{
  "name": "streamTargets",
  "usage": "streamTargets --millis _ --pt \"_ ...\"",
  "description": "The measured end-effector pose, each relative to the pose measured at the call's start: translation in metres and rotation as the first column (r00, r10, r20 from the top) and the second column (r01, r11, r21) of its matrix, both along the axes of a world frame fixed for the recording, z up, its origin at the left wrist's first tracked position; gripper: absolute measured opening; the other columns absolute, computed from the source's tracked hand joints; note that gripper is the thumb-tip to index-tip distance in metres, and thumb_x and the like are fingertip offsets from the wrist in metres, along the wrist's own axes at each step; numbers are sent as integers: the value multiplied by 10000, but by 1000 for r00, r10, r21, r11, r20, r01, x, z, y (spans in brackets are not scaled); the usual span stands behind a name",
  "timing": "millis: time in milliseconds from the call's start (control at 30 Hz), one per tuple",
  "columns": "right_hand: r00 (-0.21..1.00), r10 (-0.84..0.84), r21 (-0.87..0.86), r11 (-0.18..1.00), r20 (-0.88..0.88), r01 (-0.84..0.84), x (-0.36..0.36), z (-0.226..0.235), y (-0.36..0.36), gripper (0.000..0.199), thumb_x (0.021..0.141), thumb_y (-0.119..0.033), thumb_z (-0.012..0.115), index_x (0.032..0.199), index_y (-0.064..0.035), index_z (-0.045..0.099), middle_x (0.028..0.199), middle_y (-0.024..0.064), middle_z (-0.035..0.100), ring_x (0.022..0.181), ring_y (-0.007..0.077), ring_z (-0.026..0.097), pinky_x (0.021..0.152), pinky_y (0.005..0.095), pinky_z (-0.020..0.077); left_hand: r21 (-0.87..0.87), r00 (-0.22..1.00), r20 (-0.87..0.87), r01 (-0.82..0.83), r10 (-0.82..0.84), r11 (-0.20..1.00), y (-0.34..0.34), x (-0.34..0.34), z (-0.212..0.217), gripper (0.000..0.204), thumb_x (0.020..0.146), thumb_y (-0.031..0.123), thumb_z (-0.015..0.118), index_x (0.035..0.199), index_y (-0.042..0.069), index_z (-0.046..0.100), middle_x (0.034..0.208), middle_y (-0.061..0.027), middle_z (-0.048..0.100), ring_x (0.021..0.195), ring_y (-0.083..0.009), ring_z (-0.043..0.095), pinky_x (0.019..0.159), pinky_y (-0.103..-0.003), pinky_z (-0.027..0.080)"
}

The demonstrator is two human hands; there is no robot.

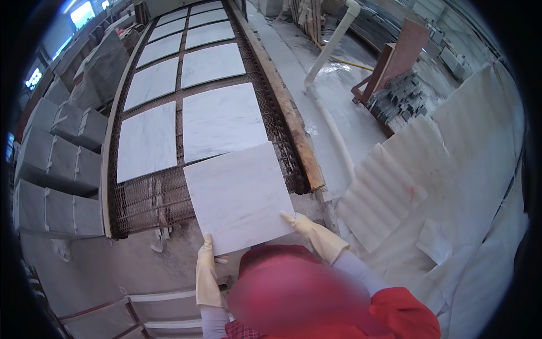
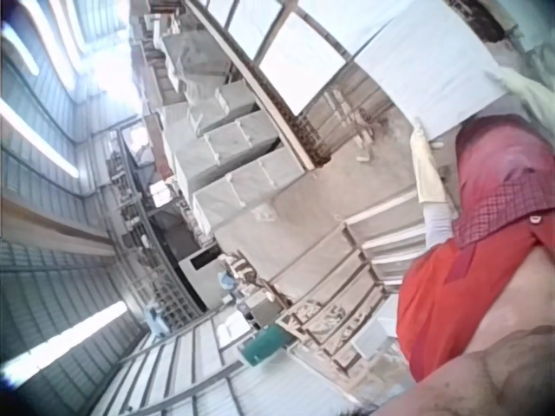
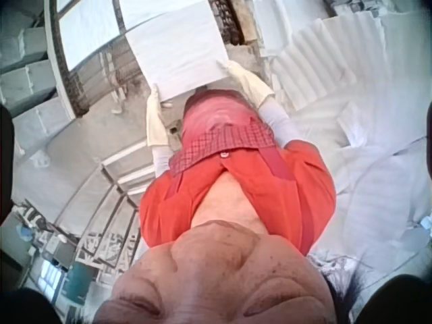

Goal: The person repeatedly picks up white rectangular tiles from a nearby stack and places them onto a moving conveyor belt. The person wears gloves and handles the tiles one at a time, walking back and forth between the stack and the belt.

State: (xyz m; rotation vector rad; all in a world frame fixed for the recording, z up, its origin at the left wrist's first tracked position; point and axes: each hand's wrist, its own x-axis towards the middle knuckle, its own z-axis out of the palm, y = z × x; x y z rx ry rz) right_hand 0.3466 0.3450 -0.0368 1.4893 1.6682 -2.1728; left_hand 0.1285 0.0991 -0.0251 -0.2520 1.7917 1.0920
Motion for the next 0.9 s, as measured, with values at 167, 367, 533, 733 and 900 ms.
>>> streamTargets --millis 167,367,533,733,900 --pt "983 -148 -87 986 -105 140 -8 6 -11 685 777 -624 616 1175 -66 611 1004 75 655 870 189 590 753 320 445 -8 999 -52 -10 9 1000 5 2 8 768 844 727 358 985 20 618 685 -135 650 416 -210 560 378 -331 463" --pt "985 -170 -28 985 -12 169 -12 8 -8 625 806 -496 677 1162 13 603 1059 77 641 947 160 579 838 288 445 69 991 11 -135 135 988 5 10 5 685 809 745 418 851 79 574 584 0 510 377 -82 353 342 -248 208" --pt "964 -221 -16 975 -148 221 9 -12 -23 626 793 -496 691 1151 11 610 1053 88 643 927 162 591 808 276 460 103 975 134 -189 175 977 -12 19 -5 673 849 691 424 875 34 566 607 -69 566 375 -135 454 312 -250 276" --pt "956 -283 -208 942 -76 262 30 -12 -52 626 794 -503 687 1139 13 603 1036 92 641 897 184 601 770 315 478 -78 995 26 -96 99 992 -25 40 20 683 858 690 406 887 28 575 633 -85 595 394 -151 511 333 -257 352" --pt "946 -318 -330 901 -58 282 34 -24 -53 733 791 -635 601 1122 19 600 977 96 646 830 169 602 721 301 479 -105 996 86 -27 36 994 -29 28 16 708 853 708 387 902 34 598 641 -108 619 427 -178 548 414 -318 428"
